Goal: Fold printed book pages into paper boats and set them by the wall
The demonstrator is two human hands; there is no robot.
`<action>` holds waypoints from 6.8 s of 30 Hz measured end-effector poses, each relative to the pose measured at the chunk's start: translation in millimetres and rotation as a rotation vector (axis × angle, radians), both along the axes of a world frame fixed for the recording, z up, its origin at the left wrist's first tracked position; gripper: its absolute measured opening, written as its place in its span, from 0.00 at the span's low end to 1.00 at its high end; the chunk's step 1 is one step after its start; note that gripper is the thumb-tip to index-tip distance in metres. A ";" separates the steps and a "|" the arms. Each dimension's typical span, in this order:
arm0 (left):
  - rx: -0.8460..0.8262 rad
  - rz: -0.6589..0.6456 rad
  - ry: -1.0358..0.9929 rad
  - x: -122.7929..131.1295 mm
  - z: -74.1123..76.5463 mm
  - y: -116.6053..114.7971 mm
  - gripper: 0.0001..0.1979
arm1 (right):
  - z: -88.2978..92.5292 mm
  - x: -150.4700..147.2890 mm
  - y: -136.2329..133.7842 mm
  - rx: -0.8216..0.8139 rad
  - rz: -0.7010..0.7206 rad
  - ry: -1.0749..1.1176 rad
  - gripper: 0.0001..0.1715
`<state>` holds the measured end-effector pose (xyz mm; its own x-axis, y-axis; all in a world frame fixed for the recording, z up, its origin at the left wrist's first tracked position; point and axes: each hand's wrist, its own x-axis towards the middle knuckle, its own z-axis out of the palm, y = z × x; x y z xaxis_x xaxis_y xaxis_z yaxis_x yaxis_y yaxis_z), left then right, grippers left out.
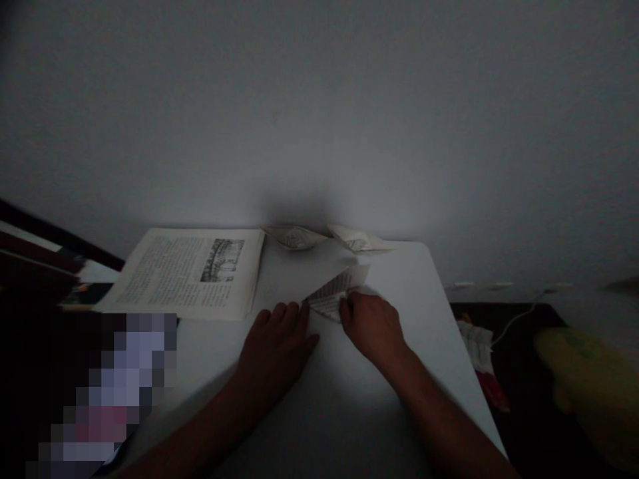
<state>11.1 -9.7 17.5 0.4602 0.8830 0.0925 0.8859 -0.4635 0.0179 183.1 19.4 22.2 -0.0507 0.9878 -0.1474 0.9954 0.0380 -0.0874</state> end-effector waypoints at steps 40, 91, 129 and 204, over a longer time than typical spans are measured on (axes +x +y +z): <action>-0.025 -0.079 -0.119 -5.9 -16.9 -7.1 0.25 | -3.3 2.7 1.1 0.016 0.013 0.019 0.24; -0.025 -0.005 -0.517 -12.7 -22.5 10.9 0.05 | -4.9 34.9 -1.3 0.007 0.164 1.059 0.20; 0.011 0.026 -0.424 -12.6 -25.7 13.1 0.22 | -17.1 28.8 3.1 0.313 0.454 0.592 0.12; -0.050 -0.088 -0.604 -9.8 -26.4 15.7 0.23 | 3.2 -9.3 62.1 0.011 0.233 0.227 0.15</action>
